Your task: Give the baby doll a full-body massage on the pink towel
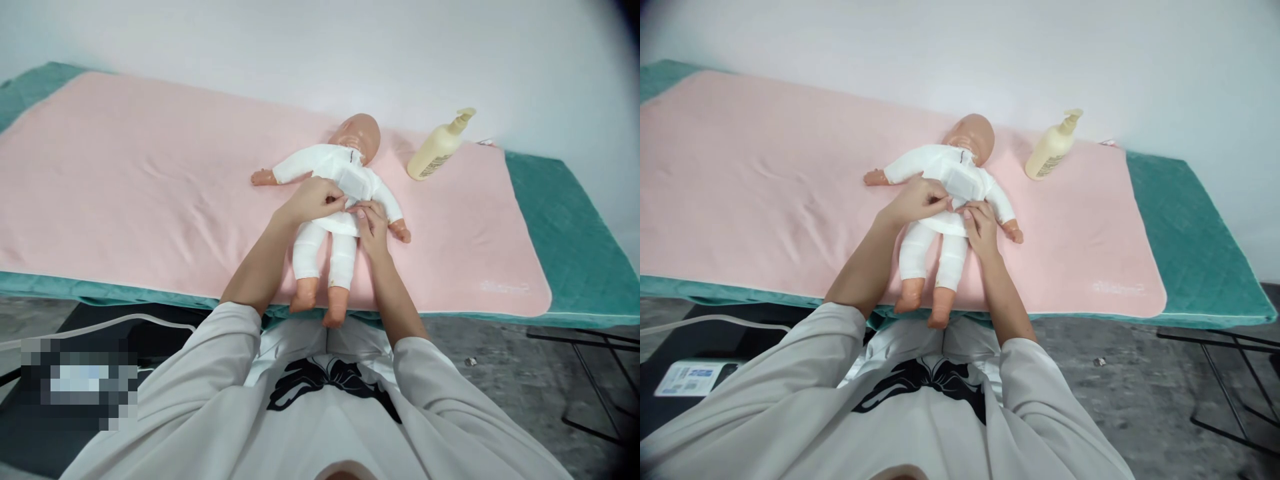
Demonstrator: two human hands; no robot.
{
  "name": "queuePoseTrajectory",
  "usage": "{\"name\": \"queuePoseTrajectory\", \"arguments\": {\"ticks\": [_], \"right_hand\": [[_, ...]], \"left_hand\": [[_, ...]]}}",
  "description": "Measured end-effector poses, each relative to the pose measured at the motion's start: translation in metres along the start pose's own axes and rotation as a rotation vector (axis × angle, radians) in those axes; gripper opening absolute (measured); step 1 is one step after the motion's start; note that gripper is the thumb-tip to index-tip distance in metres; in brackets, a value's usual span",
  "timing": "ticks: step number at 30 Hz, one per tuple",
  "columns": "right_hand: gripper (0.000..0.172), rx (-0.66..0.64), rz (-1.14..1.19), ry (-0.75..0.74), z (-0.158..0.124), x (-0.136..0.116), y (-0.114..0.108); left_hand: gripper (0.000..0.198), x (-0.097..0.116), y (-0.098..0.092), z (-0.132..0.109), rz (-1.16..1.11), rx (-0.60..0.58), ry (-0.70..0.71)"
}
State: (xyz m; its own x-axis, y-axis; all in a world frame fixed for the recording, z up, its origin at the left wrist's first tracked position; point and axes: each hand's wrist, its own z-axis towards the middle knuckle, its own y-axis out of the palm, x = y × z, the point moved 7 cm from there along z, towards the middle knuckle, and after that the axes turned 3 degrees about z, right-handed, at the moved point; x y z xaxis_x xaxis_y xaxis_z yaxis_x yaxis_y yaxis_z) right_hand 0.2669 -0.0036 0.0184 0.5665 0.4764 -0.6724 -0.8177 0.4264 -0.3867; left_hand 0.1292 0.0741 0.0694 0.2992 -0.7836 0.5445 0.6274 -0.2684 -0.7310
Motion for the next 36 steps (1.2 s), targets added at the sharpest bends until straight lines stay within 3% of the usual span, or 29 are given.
{"name": "queuePoseTrajectory", "arguments": {"ticks": [9, 19, 28, 36], "right_hand": [[0.045, 0.005, -0.011, 0.018, 0.001, 0.002, 0.001], [0.04, 0.043, 0.026, -0.004, -0.001, 0.001, -0.002], [0.042, 0.025, -0.007, 0.046, 0.001, 0.005, 0.001], [0.04, 0.048, -0.011, 0.036, 0.001, 0.005, -0.001]], "left_hand": [[0.033, -0.003, 0.002, 0.0, -0.011, -0.01, -0.054], [0.039, -0.004, -0.003, 0.002, -0.052, 0.122, 0.018], [0.04, -0.009, 0.005, 0.003, 0.082, 0.08, -0.035], [0.045, -0.007, 0.004, 0.004, 0.067, 0.096, -0.008]]}}
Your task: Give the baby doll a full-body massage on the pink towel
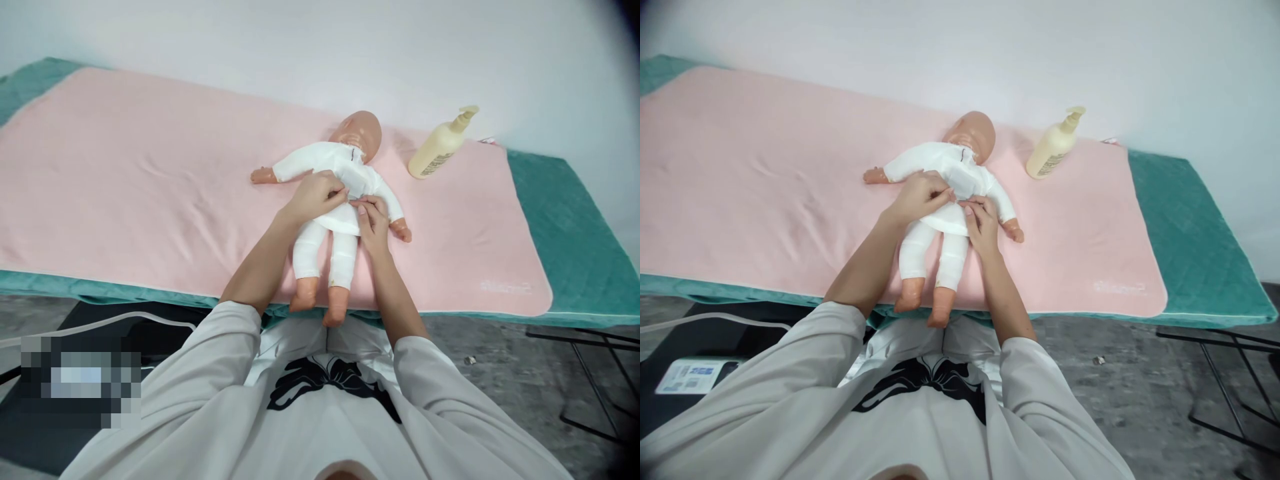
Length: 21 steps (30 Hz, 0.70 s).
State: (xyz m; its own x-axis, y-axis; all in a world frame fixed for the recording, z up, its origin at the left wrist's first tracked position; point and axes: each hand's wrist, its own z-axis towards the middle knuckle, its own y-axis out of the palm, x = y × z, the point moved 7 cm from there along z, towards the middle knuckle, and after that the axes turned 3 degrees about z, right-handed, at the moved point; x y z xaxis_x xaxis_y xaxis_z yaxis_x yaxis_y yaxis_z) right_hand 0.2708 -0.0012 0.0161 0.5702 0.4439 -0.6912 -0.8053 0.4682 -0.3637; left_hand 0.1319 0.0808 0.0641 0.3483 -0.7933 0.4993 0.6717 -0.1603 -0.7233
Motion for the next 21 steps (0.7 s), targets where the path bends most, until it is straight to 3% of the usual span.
{"name": "queuePoseTrajectory", "arguments": {"ticks": [6, 21], "right_hand": [[0.041, -0.019, 0.01, -0.032, 0.0002, -0.0048, -0.0012], [0.055, -0.088, 0.018, 0.047, 0.0036, 0.0023, 0.0041]], "left_hand": [[0.037, 0.0072, -0.0075, 0.0005, -0.057, 0.073, 0.07], [0.027, 0.0047, -0.0041, -0.0001, 0.003, 0.034, 0.022]]}}
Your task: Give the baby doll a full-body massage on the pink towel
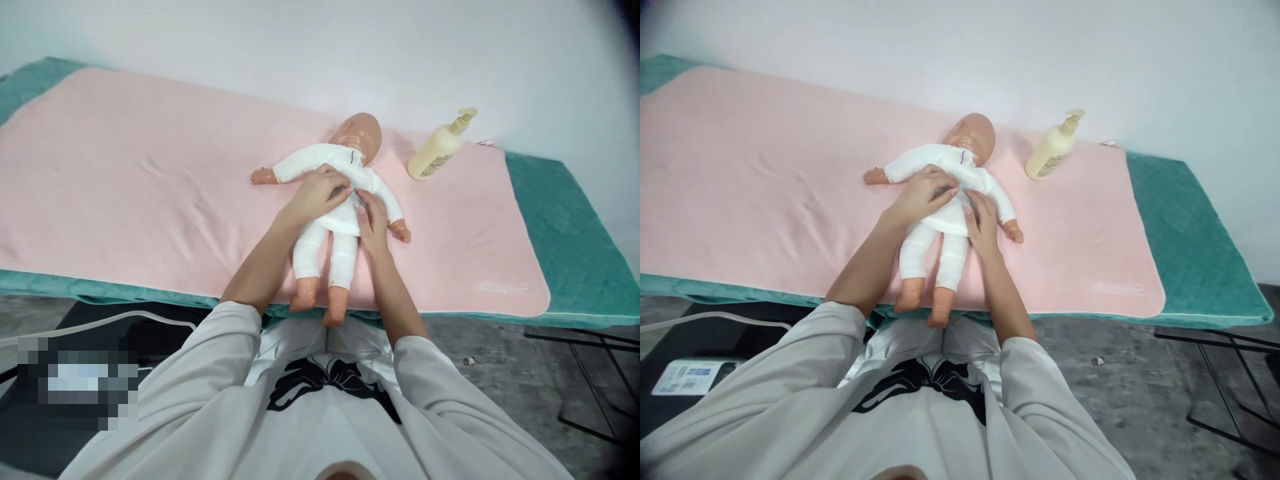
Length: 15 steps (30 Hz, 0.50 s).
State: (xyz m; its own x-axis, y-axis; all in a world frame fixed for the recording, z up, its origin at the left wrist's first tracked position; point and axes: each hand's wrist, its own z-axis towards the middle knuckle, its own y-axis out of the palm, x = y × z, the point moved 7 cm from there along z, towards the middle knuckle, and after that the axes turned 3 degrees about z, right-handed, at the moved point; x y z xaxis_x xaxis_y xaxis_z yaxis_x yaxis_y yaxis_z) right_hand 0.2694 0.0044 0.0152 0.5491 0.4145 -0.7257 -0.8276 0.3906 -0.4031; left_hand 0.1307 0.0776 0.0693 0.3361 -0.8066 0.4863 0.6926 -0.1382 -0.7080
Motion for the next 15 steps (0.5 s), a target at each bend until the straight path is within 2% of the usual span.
{"name": "queuePoseTrajectory", "arguments": {"ticks": [6, 10, 15], "right_hand": [[0.046, 0.059, 0.063, -0.042, 0.018, 0.008, -0.005], [0.044, 0.024, 0.08, -0.068, 0.033, 0.013, -0.002], [0.045, -0.03, 0.038, -0.075, 0.041, 0.015, 0.003]], "left_hand": [[0.027, -0.006, -0.003, 0.005, -0.028, 0.012, -0.022], [0.029, -0.011, -0.005, 0.011, -0.019, 0.037, -0.009], [0.03, -0.011, -0.002, 0.013, 0.036, -0.01, -0.025]]}}
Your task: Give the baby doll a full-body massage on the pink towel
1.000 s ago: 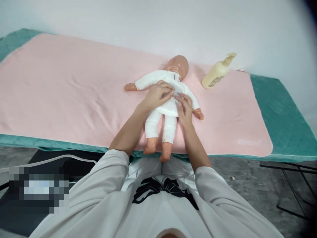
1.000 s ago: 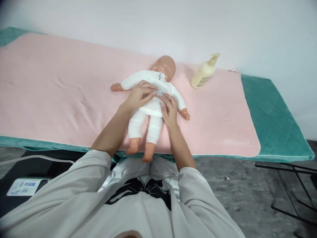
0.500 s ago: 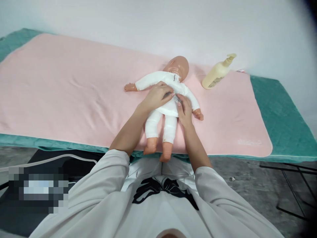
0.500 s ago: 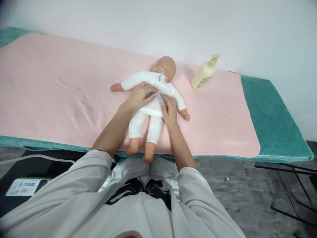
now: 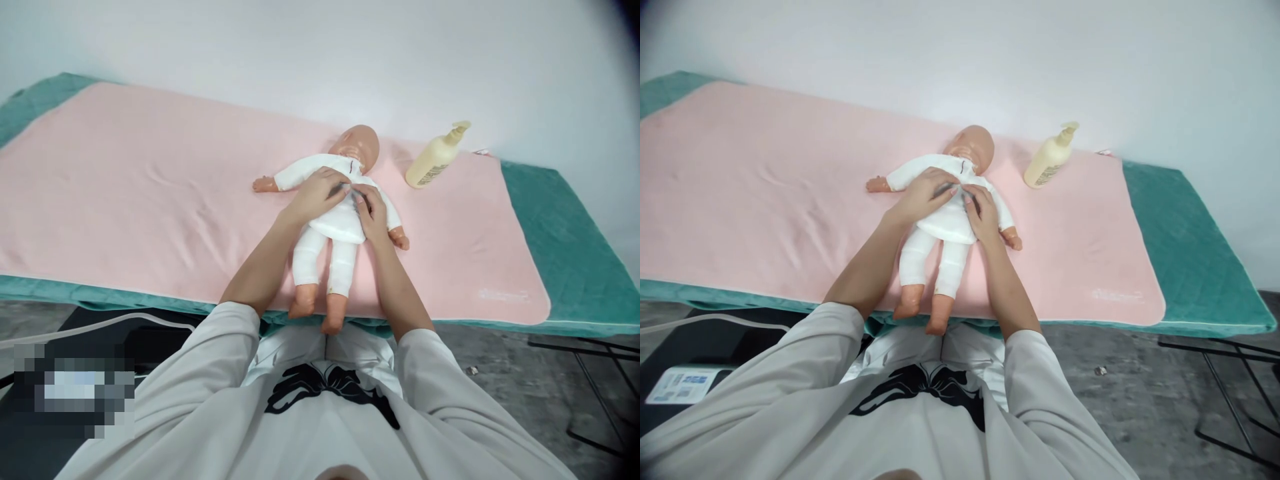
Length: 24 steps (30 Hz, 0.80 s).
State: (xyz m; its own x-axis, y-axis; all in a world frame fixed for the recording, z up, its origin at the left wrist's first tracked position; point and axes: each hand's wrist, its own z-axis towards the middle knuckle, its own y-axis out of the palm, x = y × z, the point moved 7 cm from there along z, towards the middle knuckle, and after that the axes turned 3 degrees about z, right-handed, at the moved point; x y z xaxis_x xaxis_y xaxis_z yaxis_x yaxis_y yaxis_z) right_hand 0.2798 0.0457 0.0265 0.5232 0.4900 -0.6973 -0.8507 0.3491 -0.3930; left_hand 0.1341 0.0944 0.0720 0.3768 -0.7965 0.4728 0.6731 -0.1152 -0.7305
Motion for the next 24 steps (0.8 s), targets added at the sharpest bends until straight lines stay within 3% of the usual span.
{"name": "queuePoseTrajectory", "arguments": {"ticks": [10, 24], "right_hand": [[0.052, -0.042, -0.154, -0.028, 0.02, 0.005, 0.005], [0.046, 0.058, -0.222, -0.118, 0.014, 0.006, 0.0]], "left_hand": [[0.032, -0.009, 0.012, 0.017, 0.154, -0.139, -0.021], [0.033, -0.013, 0.005, 0.015, 0.013, -0.043, 0.006]]}}
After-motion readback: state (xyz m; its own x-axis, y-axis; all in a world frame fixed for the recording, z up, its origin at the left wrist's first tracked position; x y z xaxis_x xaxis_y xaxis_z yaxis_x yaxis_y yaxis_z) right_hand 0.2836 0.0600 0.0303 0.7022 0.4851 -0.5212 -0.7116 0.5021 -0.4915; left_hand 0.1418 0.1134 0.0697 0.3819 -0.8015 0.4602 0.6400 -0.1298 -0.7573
